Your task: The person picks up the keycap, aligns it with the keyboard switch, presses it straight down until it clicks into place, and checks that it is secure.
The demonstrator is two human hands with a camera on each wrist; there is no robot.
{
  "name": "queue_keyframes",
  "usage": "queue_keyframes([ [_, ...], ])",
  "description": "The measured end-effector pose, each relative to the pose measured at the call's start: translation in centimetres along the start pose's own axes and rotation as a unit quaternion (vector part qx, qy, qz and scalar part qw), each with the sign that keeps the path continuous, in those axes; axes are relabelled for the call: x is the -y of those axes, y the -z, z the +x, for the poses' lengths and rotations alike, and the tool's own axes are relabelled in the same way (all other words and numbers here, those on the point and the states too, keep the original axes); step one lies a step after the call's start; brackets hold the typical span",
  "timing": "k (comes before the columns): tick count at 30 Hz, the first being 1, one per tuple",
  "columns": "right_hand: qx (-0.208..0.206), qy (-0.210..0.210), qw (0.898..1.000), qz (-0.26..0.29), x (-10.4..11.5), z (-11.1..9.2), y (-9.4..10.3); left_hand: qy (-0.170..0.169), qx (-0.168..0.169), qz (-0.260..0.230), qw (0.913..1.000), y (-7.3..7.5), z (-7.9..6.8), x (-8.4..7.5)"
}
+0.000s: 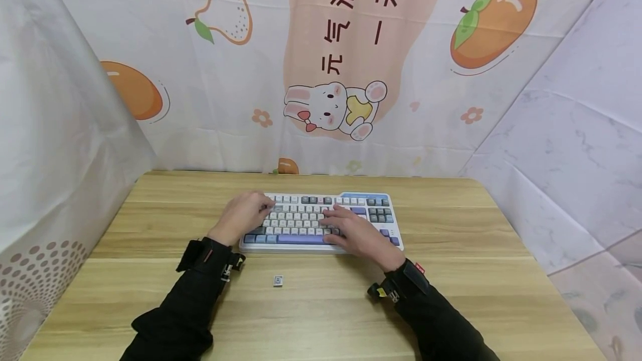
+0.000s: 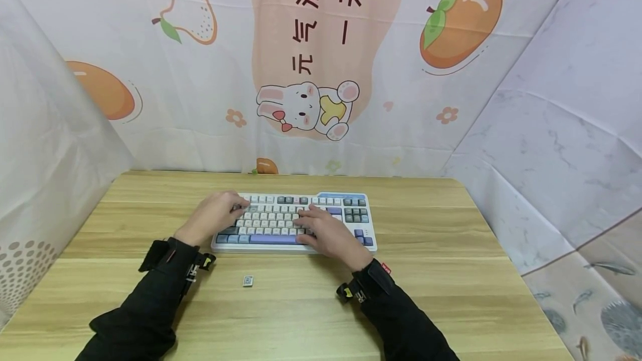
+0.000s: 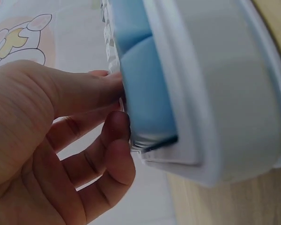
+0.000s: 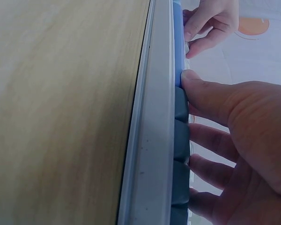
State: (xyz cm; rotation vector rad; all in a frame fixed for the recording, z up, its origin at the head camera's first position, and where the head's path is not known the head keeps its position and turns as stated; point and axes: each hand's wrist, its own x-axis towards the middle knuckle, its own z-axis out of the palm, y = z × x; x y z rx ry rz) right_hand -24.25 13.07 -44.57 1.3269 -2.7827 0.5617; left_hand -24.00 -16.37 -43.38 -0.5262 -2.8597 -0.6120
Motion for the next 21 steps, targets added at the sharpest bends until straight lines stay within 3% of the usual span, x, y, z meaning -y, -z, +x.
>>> queue_keyframes([
  [10,0.0,-0.001,1.0,-0.001,0.0,0.0,0.0,0.004,0.062,0.048,0.9969,0.6,-0.4,-1.0],
  [21,-0.002,0.006,1.0,0.002,0.1,0.0,0.0,0.003,0.061,0.041,0.9973,0.5,-0.8,-1.0],
])
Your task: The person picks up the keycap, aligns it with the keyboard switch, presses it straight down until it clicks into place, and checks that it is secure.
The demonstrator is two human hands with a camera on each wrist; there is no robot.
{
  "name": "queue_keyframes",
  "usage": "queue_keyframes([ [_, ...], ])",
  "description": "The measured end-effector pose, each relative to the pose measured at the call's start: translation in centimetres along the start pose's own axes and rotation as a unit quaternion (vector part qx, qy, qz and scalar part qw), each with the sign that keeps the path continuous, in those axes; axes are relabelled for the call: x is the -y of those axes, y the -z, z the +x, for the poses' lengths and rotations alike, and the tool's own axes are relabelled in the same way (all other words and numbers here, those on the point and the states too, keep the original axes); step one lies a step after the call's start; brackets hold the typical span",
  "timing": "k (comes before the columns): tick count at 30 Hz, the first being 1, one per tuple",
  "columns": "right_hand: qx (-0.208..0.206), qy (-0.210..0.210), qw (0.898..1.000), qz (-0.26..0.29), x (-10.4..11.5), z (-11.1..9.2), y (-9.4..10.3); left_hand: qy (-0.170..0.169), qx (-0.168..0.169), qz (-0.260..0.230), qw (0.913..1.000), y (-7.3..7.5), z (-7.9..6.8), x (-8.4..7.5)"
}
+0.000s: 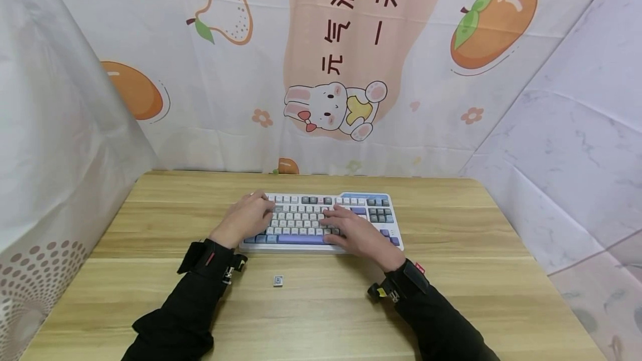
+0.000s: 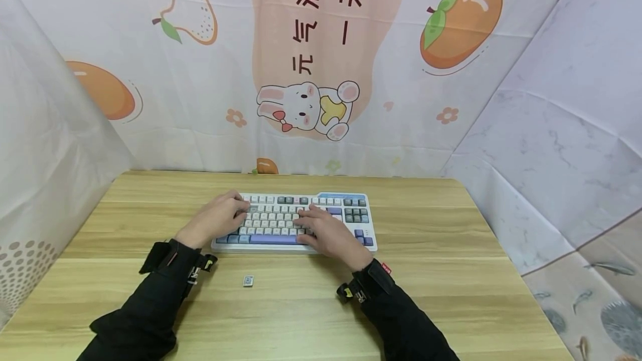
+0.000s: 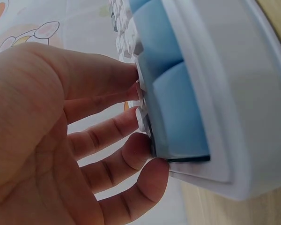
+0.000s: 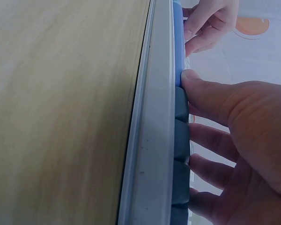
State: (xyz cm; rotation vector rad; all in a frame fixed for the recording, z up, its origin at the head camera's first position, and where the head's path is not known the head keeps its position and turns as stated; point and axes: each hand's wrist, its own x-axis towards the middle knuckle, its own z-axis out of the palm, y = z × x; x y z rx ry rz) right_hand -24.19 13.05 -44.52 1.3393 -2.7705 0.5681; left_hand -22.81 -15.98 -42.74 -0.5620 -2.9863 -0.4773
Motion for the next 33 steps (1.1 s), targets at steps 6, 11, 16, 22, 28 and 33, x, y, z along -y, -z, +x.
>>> queue_keyframes([
  [6,0.007,-0.012,1.0,-0.002,0.02,-0.04,0.09,0.005,0.003,-0.006,1.0,0.01,0.08,-0.09],
  [11,0.006,-0.01,1.0,-0.003,-0.02,-0.1,0.12,0.012,0.008,-0.007,0.9999,0.05,0.02,-0.18],
  [16,0.005,-0.008,1.0,0.001,-0.04,-0.19,0.2,0.01,0.01,-0.004,0.9999,0.07,-0.11,-0.5],
  [22,0.008,-0.011,1.0,0.002,-0.07,-0.22,0.07,0.005,0.013,0.015,0.9998,0.04,-0.35,-0.79],
  [28,0.002,-0.005,1.0,0.001,-0.06,-0.13,-0.06,0.004,0.026,0.001,0.9996,0.41,-0.65,-0.75],
  [33,0.004,-0.009,1.0,-0.006,-0.12,-0.08,-0.18,0.0,0.03,-0.013,0.9995,0.73,-0.71,-0.79],
])
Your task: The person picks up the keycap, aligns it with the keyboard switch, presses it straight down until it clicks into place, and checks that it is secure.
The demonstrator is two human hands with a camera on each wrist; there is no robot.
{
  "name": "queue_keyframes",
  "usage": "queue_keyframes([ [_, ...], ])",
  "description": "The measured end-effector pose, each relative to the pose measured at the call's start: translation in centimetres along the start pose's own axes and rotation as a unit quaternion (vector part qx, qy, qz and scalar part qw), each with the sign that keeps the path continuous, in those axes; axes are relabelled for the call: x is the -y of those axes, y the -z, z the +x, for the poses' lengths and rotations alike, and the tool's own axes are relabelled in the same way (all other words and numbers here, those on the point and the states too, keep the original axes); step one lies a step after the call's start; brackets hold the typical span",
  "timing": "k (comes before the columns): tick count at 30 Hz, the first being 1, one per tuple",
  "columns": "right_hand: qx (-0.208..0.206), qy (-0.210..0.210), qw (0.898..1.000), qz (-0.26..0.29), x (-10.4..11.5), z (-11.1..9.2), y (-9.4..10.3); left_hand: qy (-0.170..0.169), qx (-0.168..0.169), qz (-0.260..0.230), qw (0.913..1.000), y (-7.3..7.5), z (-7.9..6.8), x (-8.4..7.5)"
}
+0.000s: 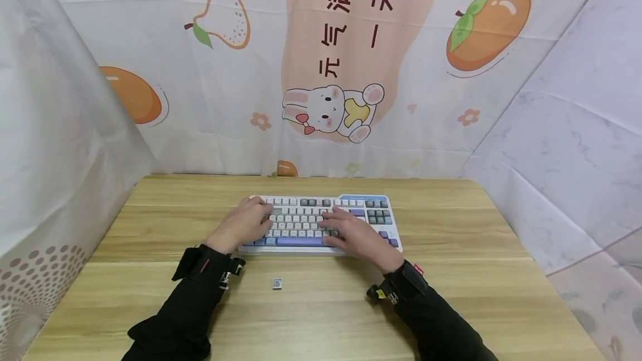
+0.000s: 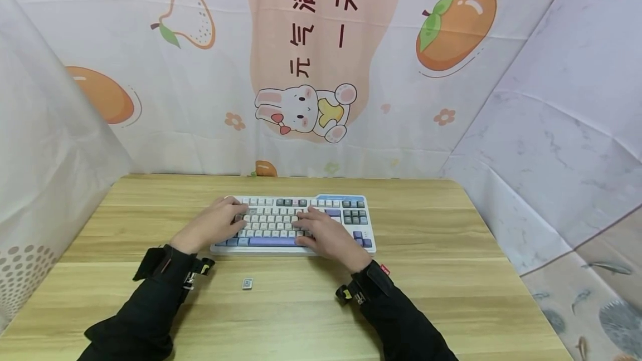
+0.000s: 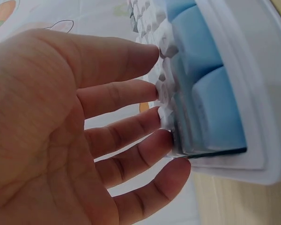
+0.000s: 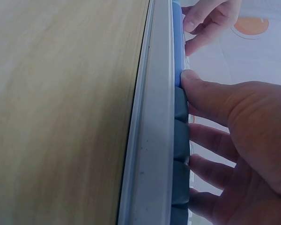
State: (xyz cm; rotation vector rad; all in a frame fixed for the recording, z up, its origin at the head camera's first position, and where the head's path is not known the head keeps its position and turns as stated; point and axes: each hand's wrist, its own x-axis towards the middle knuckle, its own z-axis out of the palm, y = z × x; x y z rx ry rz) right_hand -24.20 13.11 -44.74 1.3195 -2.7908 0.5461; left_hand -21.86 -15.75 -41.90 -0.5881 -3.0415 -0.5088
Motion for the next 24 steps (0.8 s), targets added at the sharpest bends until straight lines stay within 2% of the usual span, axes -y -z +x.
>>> queue_keyframes([
  [6,-0.005,0.005,1.0,0.001,0.0,0.0,0.1,-0.019,-0.002,-0.009,0.9998,0.5,-0.2,-0.1],
  [13,-0.005,0.008,1.0,0.003,0.2,-0.1,0.3,-0.031,0.015,-0.034,0.9988,1.1,-0.7,-0.3],
  [24,-0.001,0.003,1.0,-0.001,0.3,0.0,0.2,-0.063,0.039,-0.049,0.9961,2.3,-2.1,-2.2],
])
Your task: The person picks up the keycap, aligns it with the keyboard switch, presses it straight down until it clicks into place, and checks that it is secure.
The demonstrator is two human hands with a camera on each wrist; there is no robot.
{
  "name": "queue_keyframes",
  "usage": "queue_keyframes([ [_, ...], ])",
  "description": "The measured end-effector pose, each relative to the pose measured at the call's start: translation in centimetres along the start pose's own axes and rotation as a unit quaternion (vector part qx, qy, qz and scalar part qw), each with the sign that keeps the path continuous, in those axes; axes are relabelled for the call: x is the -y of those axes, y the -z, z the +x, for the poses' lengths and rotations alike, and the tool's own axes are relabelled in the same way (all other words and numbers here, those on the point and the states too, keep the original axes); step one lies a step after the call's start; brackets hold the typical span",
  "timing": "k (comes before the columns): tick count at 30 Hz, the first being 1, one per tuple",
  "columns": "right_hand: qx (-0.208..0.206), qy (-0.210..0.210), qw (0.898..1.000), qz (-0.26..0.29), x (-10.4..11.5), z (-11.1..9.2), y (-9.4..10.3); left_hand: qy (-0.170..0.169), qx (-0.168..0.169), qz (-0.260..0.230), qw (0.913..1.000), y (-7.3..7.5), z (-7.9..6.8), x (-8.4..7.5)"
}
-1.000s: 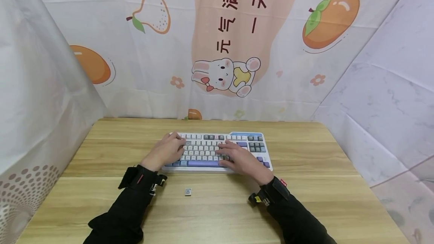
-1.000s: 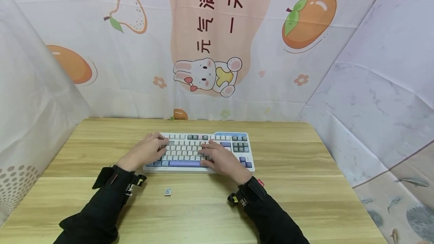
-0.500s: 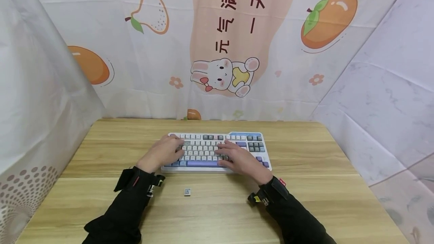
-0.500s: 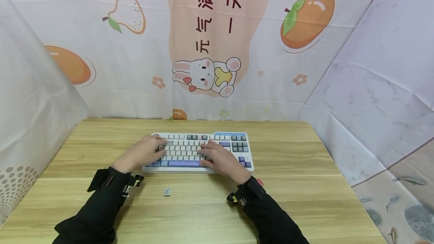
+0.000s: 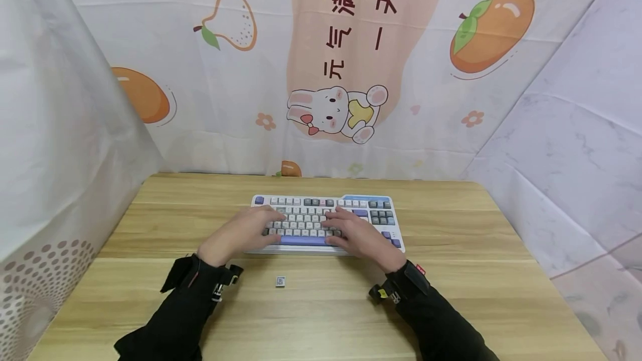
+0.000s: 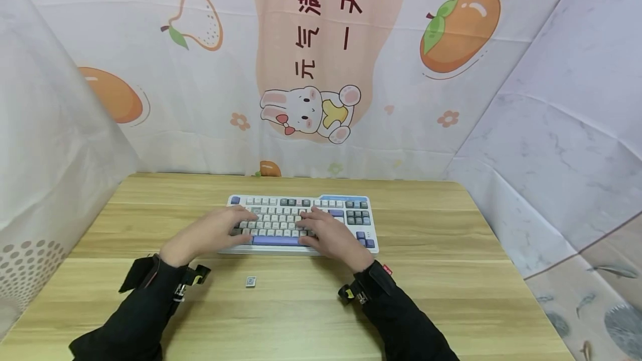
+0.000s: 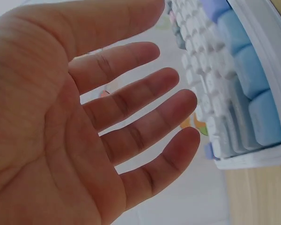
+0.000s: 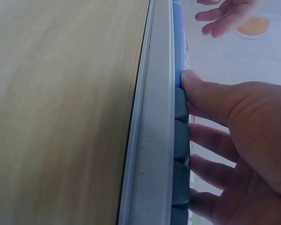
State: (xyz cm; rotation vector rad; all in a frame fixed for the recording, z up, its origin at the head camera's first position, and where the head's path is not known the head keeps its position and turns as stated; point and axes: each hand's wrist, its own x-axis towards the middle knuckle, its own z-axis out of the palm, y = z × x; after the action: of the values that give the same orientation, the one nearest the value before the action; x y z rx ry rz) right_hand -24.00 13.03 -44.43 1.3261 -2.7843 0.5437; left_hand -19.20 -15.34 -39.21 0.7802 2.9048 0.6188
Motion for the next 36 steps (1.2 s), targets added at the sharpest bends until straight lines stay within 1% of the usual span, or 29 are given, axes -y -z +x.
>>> queue_keyframes([
  [4,-0.003,0.002,1.0,0.002,-0.1,0.0,-0.1,-0.004,0.02,-0.002,0.9998,0.1,-0.3,-1.0],
  [7,-0.002,-0.002,1.0,0.001,-0.1,0.0,-0.1,-0.018,0.035,-0.003,0.9992,-0.1,-0.6,-1.7],
  [10,0.003,-0.009,1.0,0.0,-0.1,-0.1,-0.1,-0.041,0.052,0.0,0.9978,-0.7,-0.9,-2.1],
  [13,0.008,-0.014,1.0,0.003,-0.1,-0.1,-0.1,-0.057,0.076,-0.003,0.9955,-1.6,-1.3,-2.3],
  [17,0.007,-0.013,1.0,0.006,-0.2,-0.1,-0.1,-0.061,0.11,-0.005,0.9921,-2.6,-1.5,-2.8],
  [19,0.005,-0.01,1.0,0.006,-0.2,-0.2,-0.1,-0.059,0.122,-0.005,0.9908,-2.9,-1.6,-3.0],
  [21,0.002,-0.007,1.0,0.007,-0.3,-0.1,-0.1,-0.063,0.126,-0.003,0.9901,-3.1,-1.6,-3.2],
  [26,0.001,-0.006,1.0,0.009,-0.2,-0.1,-0.1,-0.066,0.122,0.006,0.9902,-3.4,-1.7,-3.3],
  [36,0.006,-0.012,1.0,0.003,-0.1,0.1,-0.1,-0.05,0.142,-0.003,0.9886,-3.7,-1.6,-3.1],
])
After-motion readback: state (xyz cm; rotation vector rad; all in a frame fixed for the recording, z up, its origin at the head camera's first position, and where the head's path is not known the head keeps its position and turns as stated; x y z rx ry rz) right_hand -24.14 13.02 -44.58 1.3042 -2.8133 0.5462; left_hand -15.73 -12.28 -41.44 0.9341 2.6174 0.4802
